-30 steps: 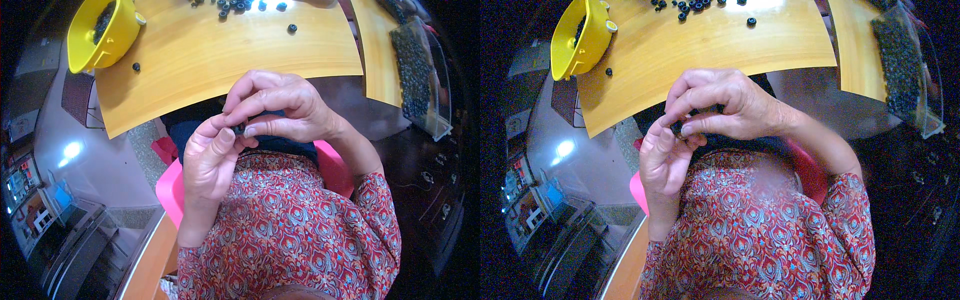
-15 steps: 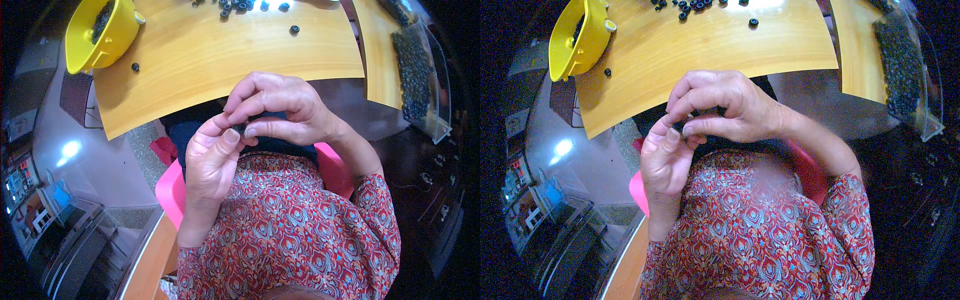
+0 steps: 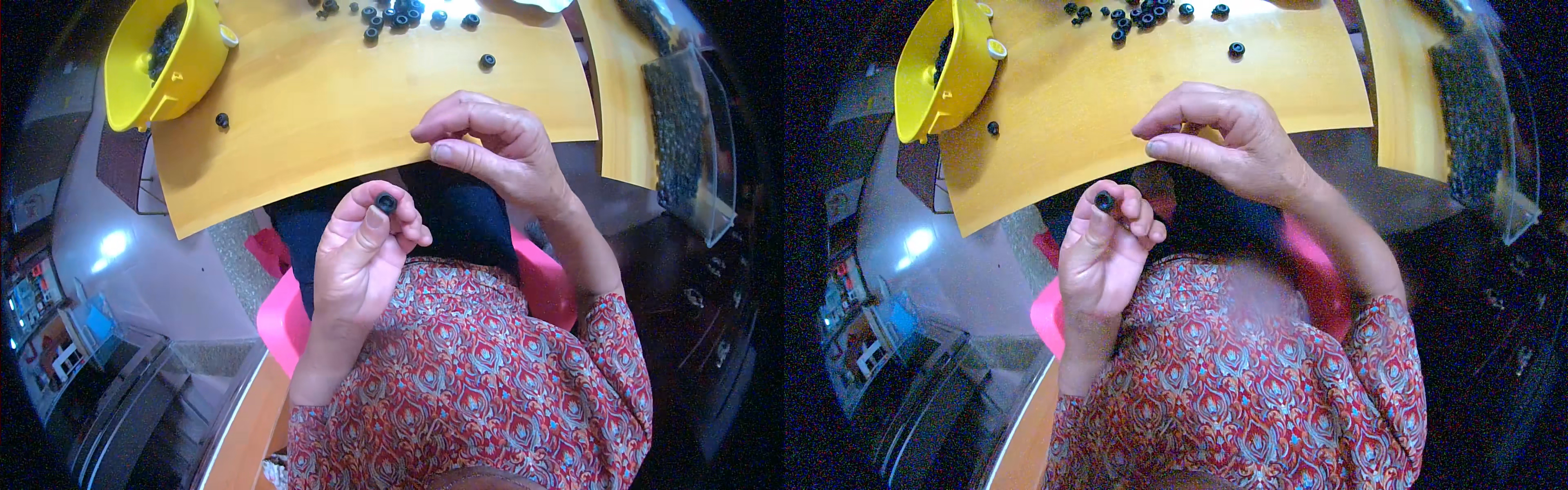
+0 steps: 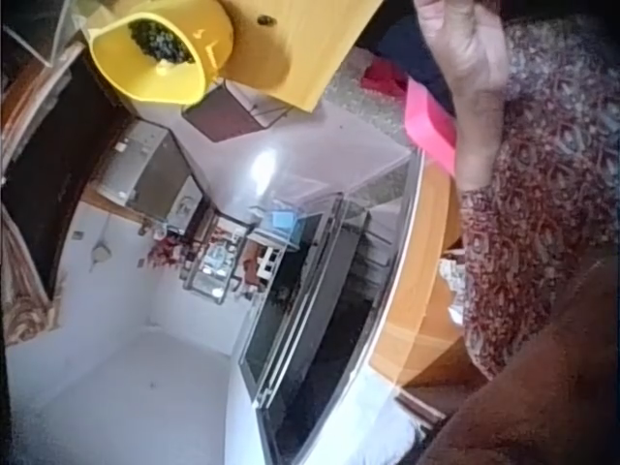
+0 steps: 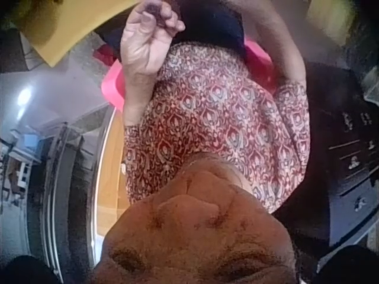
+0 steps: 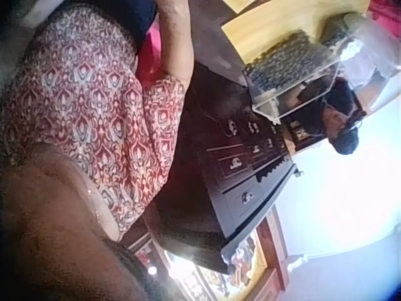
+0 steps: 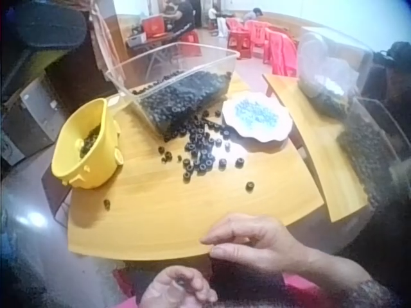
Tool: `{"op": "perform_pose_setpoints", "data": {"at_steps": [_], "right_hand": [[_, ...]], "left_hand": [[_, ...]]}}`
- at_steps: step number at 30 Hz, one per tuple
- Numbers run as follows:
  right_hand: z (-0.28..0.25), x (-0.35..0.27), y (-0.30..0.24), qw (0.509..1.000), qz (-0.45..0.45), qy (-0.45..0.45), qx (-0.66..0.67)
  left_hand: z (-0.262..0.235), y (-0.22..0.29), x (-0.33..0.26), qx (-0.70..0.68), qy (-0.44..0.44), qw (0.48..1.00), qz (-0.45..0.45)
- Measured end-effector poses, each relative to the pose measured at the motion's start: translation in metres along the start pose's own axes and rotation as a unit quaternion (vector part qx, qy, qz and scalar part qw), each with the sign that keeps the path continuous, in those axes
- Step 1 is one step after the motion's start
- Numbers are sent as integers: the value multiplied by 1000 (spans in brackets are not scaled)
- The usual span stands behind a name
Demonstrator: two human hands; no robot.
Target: Manually inserting metal rings into black plastic components at a workshop table.
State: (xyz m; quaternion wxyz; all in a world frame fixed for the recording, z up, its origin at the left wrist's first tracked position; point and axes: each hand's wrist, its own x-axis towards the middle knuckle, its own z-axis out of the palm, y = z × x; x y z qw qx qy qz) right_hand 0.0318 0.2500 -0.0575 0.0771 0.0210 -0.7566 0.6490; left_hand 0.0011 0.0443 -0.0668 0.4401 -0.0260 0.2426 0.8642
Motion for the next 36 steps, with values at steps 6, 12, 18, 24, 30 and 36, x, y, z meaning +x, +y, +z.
{"op": "perform_pose_setpoints", "data": {"at_steps": [6,12,18,24,30,36], "right_hand": [[-6,3,5,998,-29,14,-49],[-40,14,-11,983,-63,70,-159],[-124,49,-13,894,-118,194,-387],[-188,78,23,861,-46,195,-467],[-202,87,44,853,-71,150,-494],[-201,103,48,829,-116,116,-534]], "left_hand": [[4,3,11,-41,9,999,-33],[4,12,15,-15,25,999,-21],[12,15,27,26,8,999,29],[8,12,41,27,33,999,-6],[9,11,52,74,57,995,-23],[11,5,60,69,62,994,-55]]}}
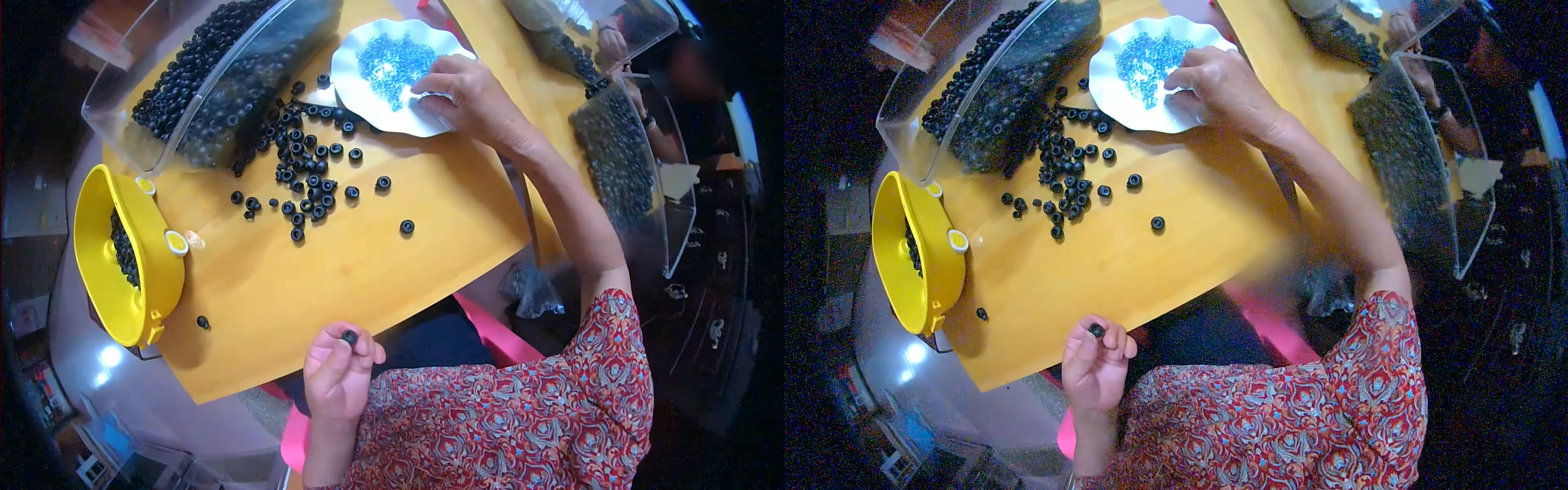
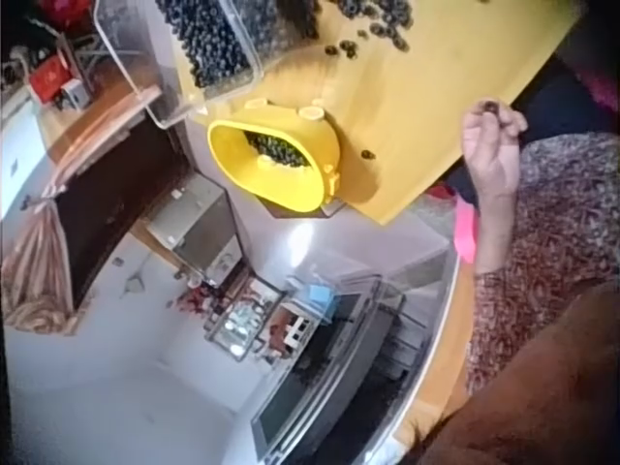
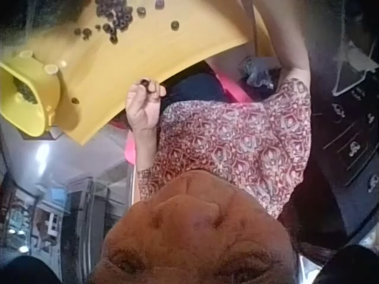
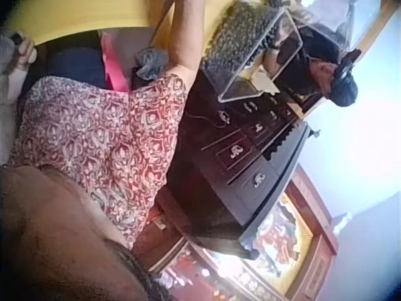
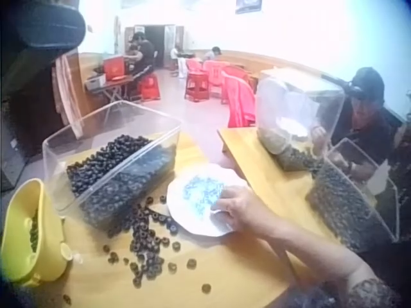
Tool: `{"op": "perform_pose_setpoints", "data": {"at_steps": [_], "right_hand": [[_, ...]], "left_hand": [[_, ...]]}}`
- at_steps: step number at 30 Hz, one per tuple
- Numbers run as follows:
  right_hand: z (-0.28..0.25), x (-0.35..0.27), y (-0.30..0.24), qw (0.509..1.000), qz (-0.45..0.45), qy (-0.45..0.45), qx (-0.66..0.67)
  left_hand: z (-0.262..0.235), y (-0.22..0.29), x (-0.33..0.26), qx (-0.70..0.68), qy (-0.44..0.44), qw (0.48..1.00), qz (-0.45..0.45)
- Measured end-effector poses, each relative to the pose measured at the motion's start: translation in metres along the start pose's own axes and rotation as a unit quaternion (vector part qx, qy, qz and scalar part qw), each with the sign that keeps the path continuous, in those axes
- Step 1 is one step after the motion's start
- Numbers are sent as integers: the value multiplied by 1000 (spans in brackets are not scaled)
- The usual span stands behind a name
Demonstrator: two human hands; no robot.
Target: Manually inserting metal rings into black plastic components at a workshop table.
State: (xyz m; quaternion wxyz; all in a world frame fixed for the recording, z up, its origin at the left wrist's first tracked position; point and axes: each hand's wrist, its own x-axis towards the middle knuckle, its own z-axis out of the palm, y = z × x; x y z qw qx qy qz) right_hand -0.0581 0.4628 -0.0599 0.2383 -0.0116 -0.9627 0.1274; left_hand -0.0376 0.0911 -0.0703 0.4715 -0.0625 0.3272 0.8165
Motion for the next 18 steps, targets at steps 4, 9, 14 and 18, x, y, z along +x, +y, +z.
{"op": "perform_pose_setpoints", "data": {"at_steps": [4,9,14,18], "right_hand": [[3,5,0,999,-1,-41,-26],[2,5,1,1000,-2,-17,-21],[-7,3,-13,980,129,10,153],[-11,-3,-18,947,180,-3,268]], "left_hand": [[-1,2,5,-64,2,998,-27],[0,2,6,-68,5,997,-30],[-2,1,3,-70,5,997,-30],[0,-1,-2,-56,10,998,-22]]}}
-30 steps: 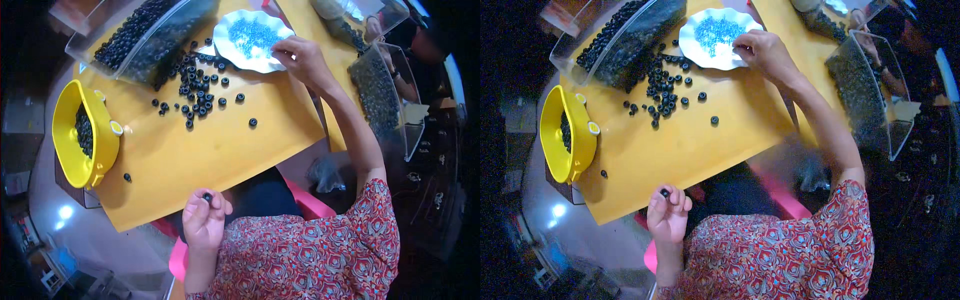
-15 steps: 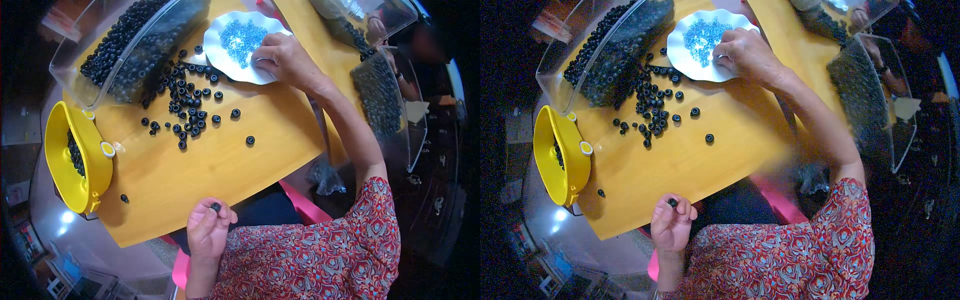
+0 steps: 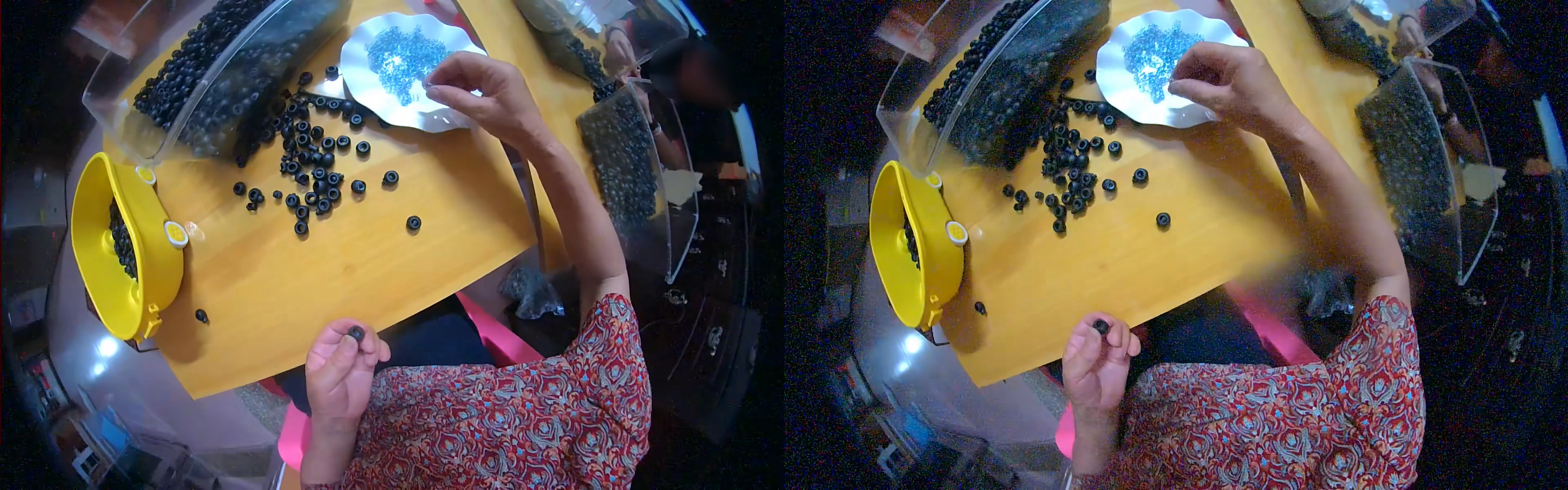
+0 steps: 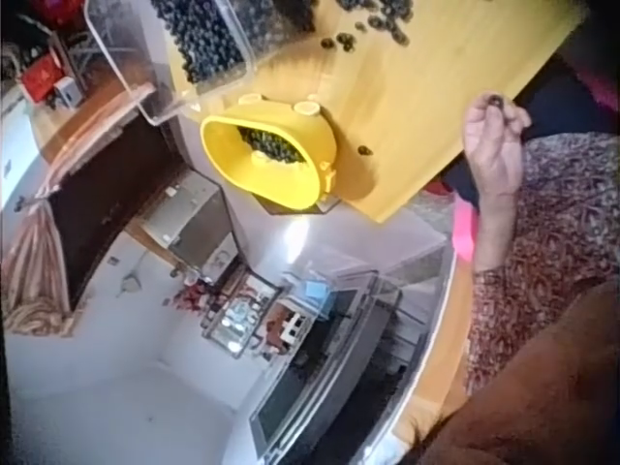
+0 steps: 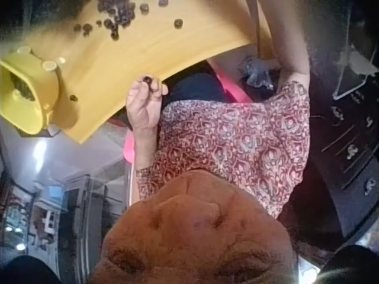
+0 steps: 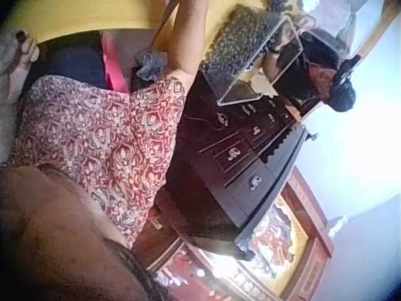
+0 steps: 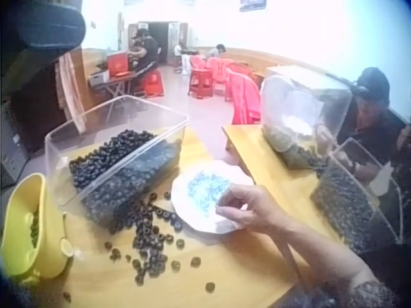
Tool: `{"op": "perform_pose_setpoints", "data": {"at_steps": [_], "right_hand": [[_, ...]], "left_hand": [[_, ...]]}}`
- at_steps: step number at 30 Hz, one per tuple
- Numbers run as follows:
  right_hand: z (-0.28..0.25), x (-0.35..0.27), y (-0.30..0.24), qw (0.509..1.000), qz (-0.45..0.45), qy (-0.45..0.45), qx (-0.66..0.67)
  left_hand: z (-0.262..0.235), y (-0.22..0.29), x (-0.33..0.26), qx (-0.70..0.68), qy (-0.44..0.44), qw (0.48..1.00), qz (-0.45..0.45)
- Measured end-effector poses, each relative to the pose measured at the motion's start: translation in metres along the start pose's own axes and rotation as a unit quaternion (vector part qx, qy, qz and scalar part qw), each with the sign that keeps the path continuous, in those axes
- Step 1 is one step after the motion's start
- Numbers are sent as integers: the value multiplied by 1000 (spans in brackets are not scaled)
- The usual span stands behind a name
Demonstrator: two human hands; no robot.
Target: Manually inserting metal rings into black plastic components at a workshop table.
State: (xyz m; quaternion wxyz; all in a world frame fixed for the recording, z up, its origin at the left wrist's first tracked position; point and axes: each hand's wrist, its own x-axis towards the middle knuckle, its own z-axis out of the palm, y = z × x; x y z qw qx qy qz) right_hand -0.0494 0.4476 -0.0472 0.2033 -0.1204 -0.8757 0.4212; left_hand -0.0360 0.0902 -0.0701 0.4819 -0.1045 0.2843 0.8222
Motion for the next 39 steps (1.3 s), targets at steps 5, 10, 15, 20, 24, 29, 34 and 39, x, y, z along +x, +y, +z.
{"op": "perform_pose_setpoints", "data": {"at_steps": [5,10,15,20,24,29,34,39], "right_hand": [[12,-27,-48,993,-9,-78,92],[31,-64,-101,975,-111,-141,128],[47,-84,-138,958,-196,-151,142],[57,-100,-155,946,-254,-167,108],[65,-108,-166,942,-272,-175,93],[69,-114,-175,942,-282,-173,58],[71,-117,-182,940,-298,-164,25],[72,-115,-187,923,-334,-192,-23]], "left_hand": [[9,3,1,19,8,999,32],[16,4,-1,9,-27,997,66],[17,2,-12,10,-39,995,91],[23,1,-34,21,3,996,83],[17,-2,-44,9,-23,995,94],[15,-2,-50,25,-48,993,103],[12,0,-56,44,-47,992,109],[10,6,-59,125,-26,981,143]]}}
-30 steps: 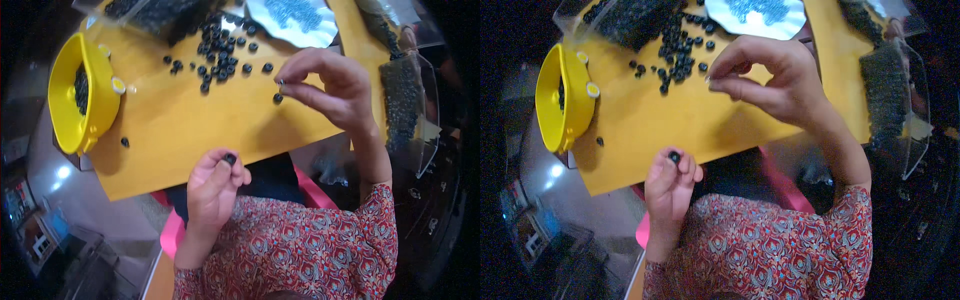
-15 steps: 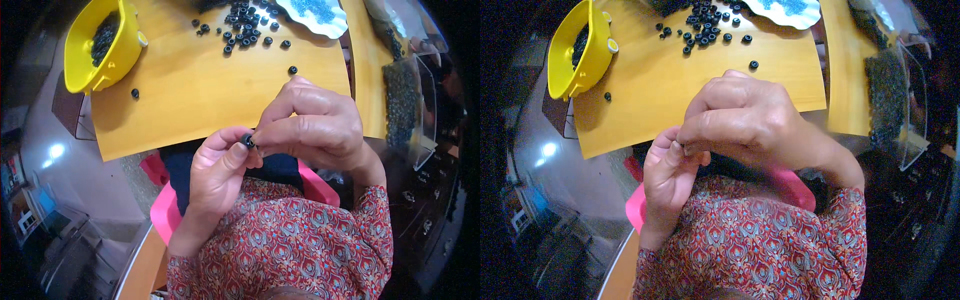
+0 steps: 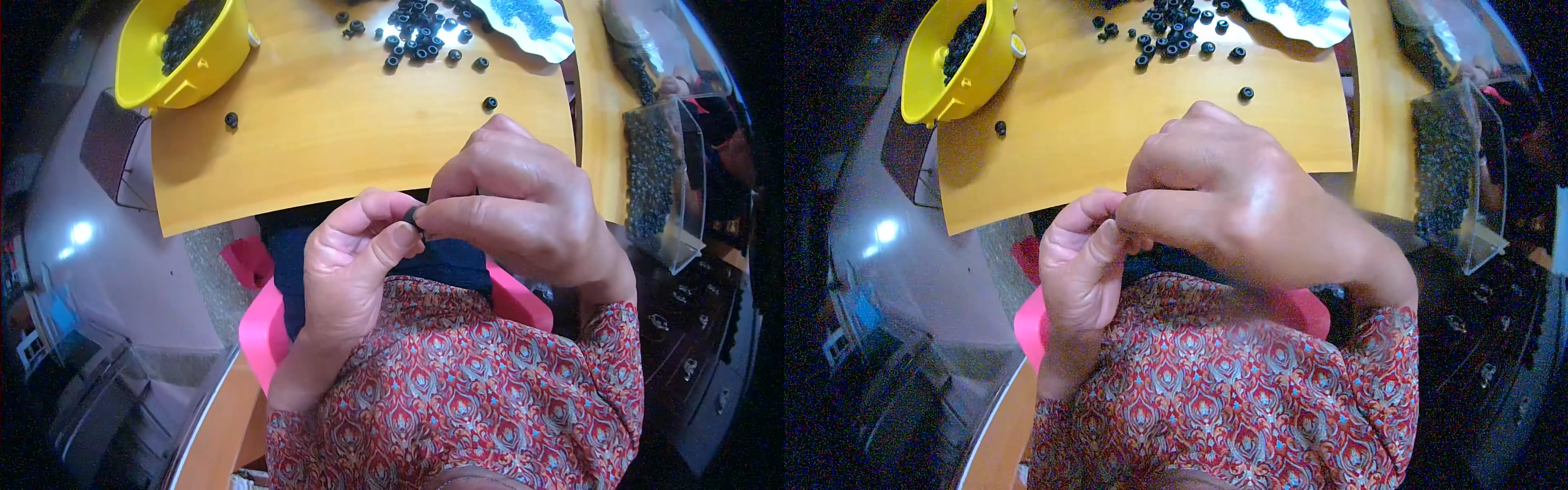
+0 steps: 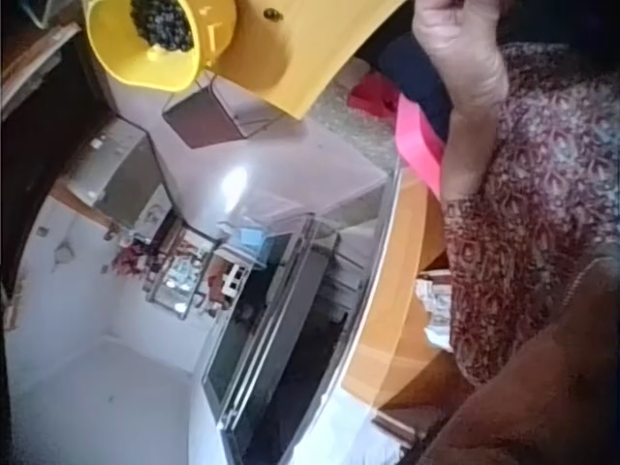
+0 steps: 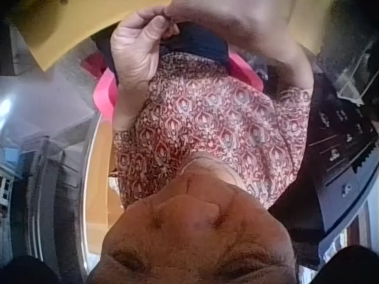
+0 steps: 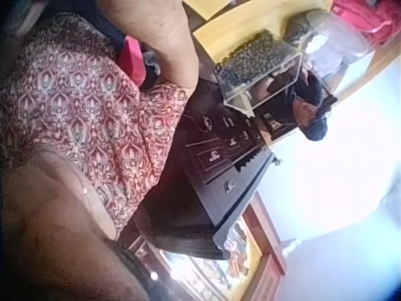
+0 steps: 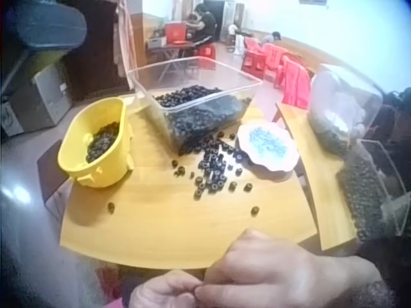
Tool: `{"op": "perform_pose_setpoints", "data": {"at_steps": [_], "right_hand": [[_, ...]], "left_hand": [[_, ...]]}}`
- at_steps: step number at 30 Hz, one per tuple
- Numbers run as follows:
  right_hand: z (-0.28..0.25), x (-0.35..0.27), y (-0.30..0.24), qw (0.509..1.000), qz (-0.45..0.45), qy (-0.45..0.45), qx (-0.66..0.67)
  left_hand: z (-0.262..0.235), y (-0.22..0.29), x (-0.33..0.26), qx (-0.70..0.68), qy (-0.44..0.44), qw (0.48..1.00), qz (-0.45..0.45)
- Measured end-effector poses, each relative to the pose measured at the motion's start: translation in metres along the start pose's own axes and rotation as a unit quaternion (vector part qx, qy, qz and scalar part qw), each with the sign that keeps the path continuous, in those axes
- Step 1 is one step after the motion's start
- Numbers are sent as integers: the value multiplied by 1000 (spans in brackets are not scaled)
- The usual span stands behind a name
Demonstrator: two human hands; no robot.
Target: Manually inserting metal rings into black plastic components at a workshop table.
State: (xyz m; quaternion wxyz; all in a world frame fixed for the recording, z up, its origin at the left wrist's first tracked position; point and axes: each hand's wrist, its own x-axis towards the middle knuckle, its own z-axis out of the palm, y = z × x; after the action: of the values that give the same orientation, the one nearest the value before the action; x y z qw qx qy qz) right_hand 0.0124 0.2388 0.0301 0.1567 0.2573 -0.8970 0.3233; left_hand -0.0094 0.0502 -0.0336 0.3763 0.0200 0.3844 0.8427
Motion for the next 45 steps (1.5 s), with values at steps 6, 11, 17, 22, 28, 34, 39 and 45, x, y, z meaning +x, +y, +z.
{"op": "perform_pose_setpoints", "data": {"at_steps": [6,11,17,22,28,34,39,45], "right_hand": [[3,7,1,994,69,17,81],[2,5,10,981,121,7,153],[7,-1,27,983,134,11,121],[17,-16,58,984,168,30,51],[20,-21,93,979,200,47,-16],[20,2,129,980,165,83,-72],[29,37,156,982,106,105,-113],[40,63,176,981,85,-11,-175]], "left_hand": [[-1,-2,0,-94,-21,995,-2],[-7,-2,4,-134,-26,990,-39],[-11,-1,9,-148,-47,987,-33],[-16,-3,15,-173,-41,983,-35],[-26,-3,25,-168,-47,984,-22],[-30,1,38,-171,-25,985,-15],[-32,1,46,-173,-22,985,-15],[-35,4,48,-175,-2,984,-16]]}}
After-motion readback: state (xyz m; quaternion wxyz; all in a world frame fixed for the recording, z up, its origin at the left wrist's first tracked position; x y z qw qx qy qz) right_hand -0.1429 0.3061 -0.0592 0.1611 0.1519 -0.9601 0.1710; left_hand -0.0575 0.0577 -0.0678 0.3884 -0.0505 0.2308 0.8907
